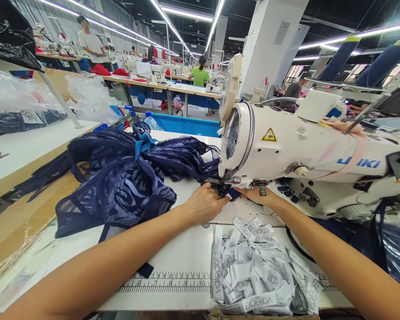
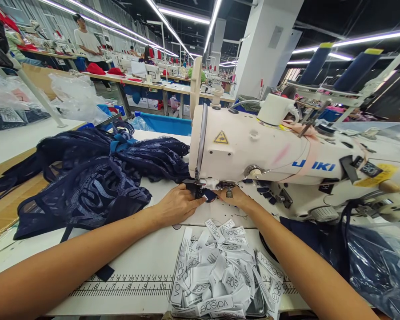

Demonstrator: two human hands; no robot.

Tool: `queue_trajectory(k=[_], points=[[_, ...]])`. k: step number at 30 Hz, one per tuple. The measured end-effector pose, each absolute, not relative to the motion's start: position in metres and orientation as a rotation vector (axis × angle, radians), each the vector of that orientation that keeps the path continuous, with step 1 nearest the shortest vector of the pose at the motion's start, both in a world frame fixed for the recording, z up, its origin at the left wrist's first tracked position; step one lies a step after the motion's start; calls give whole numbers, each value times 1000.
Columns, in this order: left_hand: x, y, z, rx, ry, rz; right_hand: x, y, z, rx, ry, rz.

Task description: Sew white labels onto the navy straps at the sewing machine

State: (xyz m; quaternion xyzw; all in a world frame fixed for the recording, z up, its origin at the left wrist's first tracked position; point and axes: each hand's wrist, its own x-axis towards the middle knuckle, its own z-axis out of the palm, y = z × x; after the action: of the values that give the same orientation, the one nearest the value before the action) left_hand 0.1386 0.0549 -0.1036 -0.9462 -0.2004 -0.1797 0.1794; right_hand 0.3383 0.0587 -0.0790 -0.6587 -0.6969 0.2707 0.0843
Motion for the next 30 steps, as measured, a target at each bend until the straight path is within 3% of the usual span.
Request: queue_trajectory(k=[30], points=[[138, 55, -105, -2697, -550, -510, 332, 54, -74, -1998, -2020, 849]])
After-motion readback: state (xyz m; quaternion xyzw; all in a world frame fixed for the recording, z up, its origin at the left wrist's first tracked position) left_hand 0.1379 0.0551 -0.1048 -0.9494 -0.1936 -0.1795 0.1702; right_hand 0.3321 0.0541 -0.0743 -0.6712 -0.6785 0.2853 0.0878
